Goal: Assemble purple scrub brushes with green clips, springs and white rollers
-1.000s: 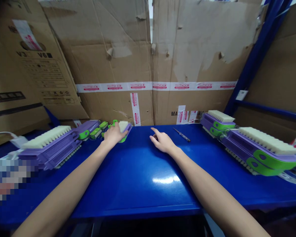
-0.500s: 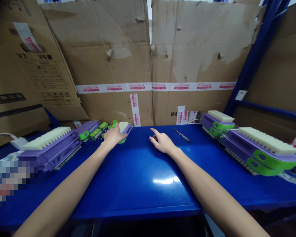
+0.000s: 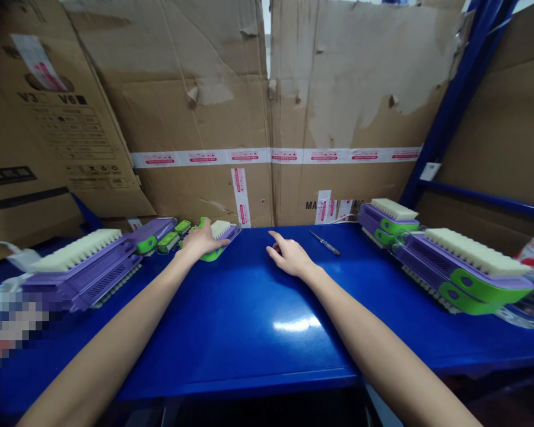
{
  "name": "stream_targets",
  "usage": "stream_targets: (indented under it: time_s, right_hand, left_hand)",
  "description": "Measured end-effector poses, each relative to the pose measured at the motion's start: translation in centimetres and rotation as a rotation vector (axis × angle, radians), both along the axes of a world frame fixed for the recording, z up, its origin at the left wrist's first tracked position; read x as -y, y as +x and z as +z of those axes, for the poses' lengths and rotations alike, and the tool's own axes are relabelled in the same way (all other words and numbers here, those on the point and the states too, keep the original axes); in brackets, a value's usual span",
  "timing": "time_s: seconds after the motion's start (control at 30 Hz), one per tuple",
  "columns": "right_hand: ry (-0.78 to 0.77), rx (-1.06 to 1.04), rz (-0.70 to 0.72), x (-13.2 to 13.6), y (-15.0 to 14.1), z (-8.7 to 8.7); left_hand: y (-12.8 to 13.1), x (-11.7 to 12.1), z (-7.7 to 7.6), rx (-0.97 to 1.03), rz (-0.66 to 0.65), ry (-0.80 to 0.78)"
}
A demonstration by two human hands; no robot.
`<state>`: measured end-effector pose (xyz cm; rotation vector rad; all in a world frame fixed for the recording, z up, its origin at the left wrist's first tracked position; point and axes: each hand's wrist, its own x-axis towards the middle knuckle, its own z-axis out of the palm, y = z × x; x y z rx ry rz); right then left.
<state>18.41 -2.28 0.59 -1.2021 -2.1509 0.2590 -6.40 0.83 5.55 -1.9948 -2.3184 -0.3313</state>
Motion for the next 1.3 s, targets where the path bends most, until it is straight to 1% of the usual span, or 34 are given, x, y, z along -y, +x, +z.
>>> stream_targets:
  time_s: [0.13,0.23,0.3,0.4,0.53,0.63,0.67,0.77,0.9,1.1,1.3]
  right_hand:
    - [-0.009,0.007,-0.007,0.1,-0.1,0.1]
    - [-0.013,0.012,-0.008,0.1,0.0,0.1]
    - [-0.01,0.011,-0.003,0.1,0.0,0.1]
    - [-0.008,0.019,-0.009,0.1,0.0,0.1]
    - [-0.013,0.028,-0.015,0.2,0.0,0.2]
    - [-0.006,0.028,-0.01,0.2,0.0,0.1]
    - [-0.003,0.03,-0.009,0.2,0.0,0.1]
    - [0.003,0.031,-0.005,0.2,0.0,0.1]
    - [-0.006,0.023,-0.007,0.3,0.0,0.1]
    - [-0.019,0.022,-0.022,0.3,0.0,0.2]
    - [-0.013,0.021,-0.018,0.3,0.1,0.2]
  left_hand:
    - [0.3,-0.6,0.1,0.03,0.012,-0.008]
    - [0.3,-0.7,0.9,0.078,-0.01,0.02]
    - [-0.1,-0.8,1.8,0.1,0.005,0.058]
    - [-1.5,-1.0,3.9,0.111,0.057,0.12]
    - [-4.5,-1.3,6.6,0.075,0.152,0.177]
    - [-7.0,-1.3,7.7,0.052,0.242,0.17]
    - [-7.7,-1.3,7.9,0.054,0.267,0.165]
    - [-9.5,-1.2,8.2,0.068,0.276,0.125]
    - [-11.0,-1.2,8.3,0.086,0.345,0.076]
    - [-12.2,-1.4,8.3,0.096,0.386,0.015]
    - [-12.4,-1.3,8.6,0.083,0.389,-0.026]
